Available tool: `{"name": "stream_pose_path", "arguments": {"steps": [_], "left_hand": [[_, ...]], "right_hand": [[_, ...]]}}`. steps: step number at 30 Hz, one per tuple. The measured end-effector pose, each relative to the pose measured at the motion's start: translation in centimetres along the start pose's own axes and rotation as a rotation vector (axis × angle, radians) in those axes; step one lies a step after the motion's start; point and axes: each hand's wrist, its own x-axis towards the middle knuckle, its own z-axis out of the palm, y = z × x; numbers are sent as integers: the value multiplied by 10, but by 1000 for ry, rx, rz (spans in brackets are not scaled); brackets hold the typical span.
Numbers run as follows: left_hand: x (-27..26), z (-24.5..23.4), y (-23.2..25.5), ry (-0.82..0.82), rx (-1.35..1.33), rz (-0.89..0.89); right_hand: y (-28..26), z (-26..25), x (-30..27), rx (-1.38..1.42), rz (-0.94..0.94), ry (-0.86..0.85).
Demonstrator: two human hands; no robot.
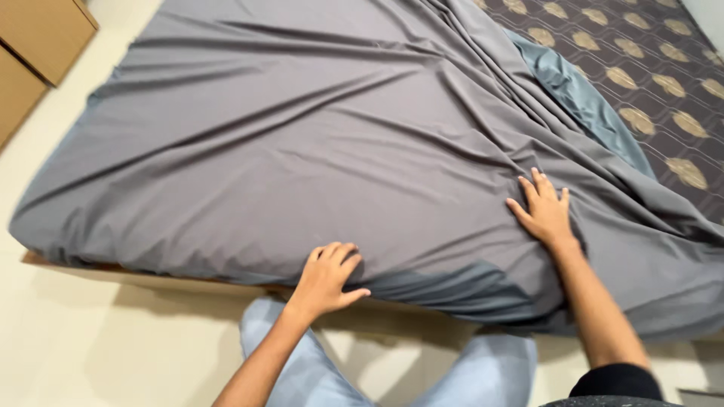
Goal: The person fits a grey bedsheet over a mattress, pulling the elasticated corners down and tucking the edges under the mattress sides.
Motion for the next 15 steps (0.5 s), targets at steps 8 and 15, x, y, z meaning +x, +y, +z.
{"name": "stream_pose_path", "arguments": {"steps": [8, 15], "left_hand": [[-20, 71, 61, 249, 373, 95], [-38, 107, 64, 181, 397, 192]], "right_hand": [[-116, -60, -180, 132, -256, 209], [-100, -17, -234, -81, -237, 251]]}}
